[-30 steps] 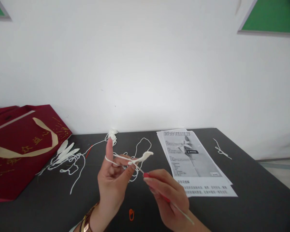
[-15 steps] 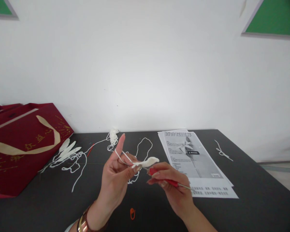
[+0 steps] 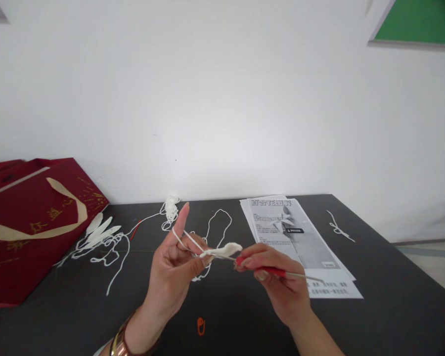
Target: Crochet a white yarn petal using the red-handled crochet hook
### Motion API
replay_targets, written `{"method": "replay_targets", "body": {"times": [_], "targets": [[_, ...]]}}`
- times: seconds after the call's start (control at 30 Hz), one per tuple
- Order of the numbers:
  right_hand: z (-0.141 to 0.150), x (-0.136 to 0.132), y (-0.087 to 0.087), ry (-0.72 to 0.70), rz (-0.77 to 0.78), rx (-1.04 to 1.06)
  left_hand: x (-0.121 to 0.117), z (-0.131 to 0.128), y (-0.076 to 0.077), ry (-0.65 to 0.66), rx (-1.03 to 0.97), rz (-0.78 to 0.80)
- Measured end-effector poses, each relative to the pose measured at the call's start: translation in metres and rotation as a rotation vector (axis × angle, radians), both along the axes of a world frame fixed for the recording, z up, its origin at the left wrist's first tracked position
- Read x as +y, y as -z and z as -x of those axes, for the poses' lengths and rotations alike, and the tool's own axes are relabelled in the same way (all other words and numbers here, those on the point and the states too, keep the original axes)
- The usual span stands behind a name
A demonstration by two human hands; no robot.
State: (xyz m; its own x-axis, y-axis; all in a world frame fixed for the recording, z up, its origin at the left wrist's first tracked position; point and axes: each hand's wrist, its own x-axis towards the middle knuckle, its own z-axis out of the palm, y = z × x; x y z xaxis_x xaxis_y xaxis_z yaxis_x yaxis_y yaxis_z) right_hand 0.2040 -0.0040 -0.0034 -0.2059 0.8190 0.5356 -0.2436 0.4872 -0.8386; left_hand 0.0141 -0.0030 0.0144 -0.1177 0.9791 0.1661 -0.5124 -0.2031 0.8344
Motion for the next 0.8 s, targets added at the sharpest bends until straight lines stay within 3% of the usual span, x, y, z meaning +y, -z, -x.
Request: {"method": "replay_targets", "body": {"times": [0.3,0.8], "targets": [[-0.002,-0.001,-0.003,0.019,-0.014,0.043,0.001,0.005,-0.002,0.071,0.056,0.091],[-0.012,0.001,-0.006,0.004,-0.040,-0.048,0.012,0.022,-0.002,0.515,0.022,0.339]]}}
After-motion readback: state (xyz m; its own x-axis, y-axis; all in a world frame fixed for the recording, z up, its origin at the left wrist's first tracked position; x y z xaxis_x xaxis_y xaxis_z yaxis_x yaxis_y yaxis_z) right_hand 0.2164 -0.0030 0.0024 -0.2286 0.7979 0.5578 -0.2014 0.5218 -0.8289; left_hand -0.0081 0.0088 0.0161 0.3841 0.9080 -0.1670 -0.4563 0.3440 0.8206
